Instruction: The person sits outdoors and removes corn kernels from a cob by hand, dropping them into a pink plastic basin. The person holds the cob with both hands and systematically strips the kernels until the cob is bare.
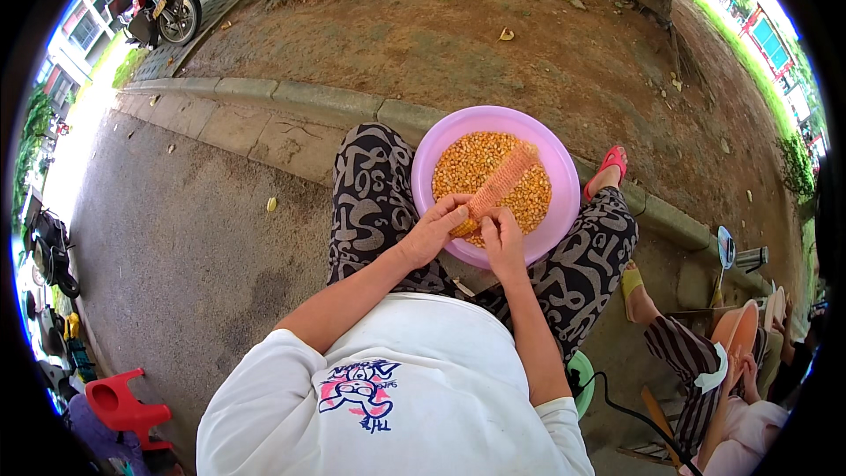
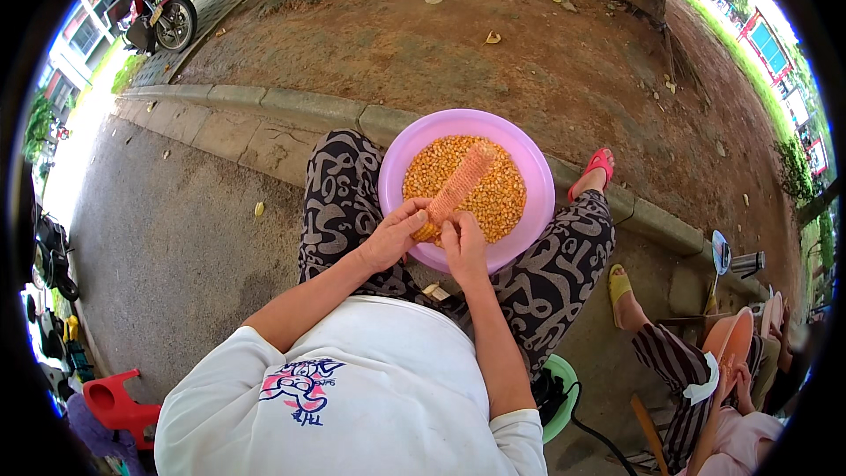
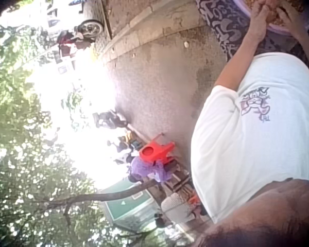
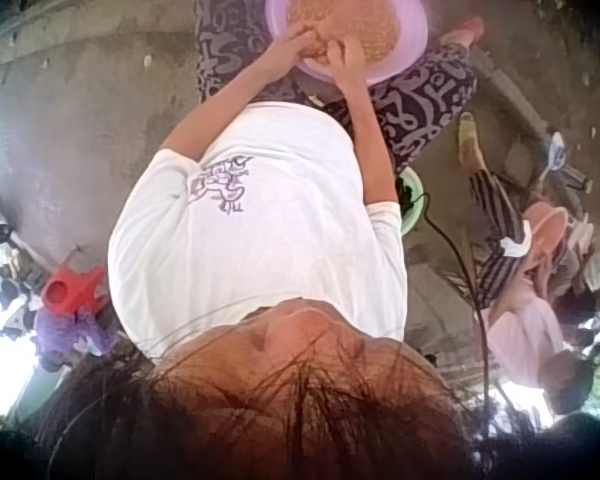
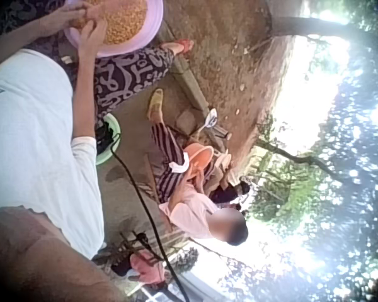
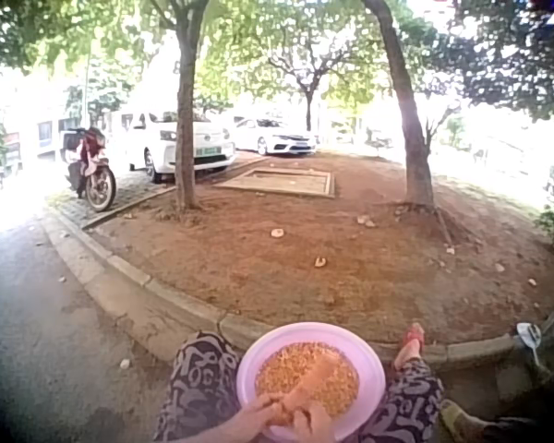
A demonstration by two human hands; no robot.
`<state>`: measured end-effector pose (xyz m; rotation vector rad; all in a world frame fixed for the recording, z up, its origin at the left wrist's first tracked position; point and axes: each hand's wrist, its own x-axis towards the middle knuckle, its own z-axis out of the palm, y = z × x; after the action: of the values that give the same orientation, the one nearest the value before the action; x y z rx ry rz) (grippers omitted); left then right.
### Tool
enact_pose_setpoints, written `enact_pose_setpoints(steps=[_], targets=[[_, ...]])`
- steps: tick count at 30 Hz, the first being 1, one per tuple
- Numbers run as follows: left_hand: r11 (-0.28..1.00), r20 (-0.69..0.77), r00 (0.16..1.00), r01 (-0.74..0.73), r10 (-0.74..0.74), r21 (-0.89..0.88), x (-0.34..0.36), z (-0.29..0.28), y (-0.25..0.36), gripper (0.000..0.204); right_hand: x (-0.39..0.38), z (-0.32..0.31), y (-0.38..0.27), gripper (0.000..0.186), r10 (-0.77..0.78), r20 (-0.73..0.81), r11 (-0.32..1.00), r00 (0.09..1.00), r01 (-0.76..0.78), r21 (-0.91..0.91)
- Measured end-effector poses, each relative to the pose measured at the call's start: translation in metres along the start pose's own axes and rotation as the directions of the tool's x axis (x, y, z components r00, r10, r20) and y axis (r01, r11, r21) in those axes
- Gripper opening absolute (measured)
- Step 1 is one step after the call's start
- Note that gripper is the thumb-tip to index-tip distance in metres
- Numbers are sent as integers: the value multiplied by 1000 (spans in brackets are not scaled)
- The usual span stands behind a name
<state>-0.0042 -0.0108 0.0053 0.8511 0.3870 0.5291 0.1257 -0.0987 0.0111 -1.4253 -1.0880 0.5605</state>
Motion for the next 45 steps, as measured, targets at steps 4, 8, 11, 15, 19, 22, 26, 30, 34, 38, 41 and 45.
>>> enact_pose_setpoints(steps=[4, 8, 11, 15, 19, 22, 26, 30, 34, 38, 41, 45], targets=[[992, -20, 999, 31, -34, -120, -2, 4, 8, 27, -1, -1, 18, 11, 80, -69, 997, 994, -79, 12], [992, -37, 998, 39, -44, -117, -4, 8, 14, 29, 0, -3, 21, 11, 135, -157, 990, 978, -138, -15], [998, -20, 1000, 13, -14, -59, -4, 3, 9, 30, 0, -3, 20, 12, 128, -171, 991, 977, -134, -26], [995, 4, 1000, 12, -11, -101, -4, 2, 9, 33, 1, -5, 13, 13, 161, -108, 985, 981, -166, -37], [994, 16, 1000, 19, -17, -112, -4, 4, 11, 33, 0, -4, 17, 13, 171, -81, 985, 982, -173, -21], [988, 0, 999, 41, -42, -149, -3, 7, 12, 33, 1, -4, 13, 13, 145, -42, 989, 989, -144, 16], [985, 17, 999, 48, -46, -163, -3, 8, 12, 36, 1, -3, 7, 14, 134, 4, 989, 991, -134, 60], [983, 7, 998, 65, -64, -173, -3, 10, 13, 40, 1, -3, 6, 14, 141, 28, 986, 990, -143, 91], [984, -10, 997, 74, -77, -161, -5, 15, 17, 39, 1, -3, 7, 14, 124, 30, 985, 992, -127, 114], [986, 1, 997, 73, -74, -147, -4, 12, 16, 35, 1, -2, 4, 13, 112, 49, 982, 992, -118, 146], [989, 5, 997, 73, -73, -128, -3, 9, 14, 34, 2, -2, 3, 12, 102, 63, 982, 993, -110, 157], [995, 26, 997, 78, -76, -66, -3, 6, 15, 35, 2, -2, -1, 12, 115, 81, 973, 990, -129, 190]])
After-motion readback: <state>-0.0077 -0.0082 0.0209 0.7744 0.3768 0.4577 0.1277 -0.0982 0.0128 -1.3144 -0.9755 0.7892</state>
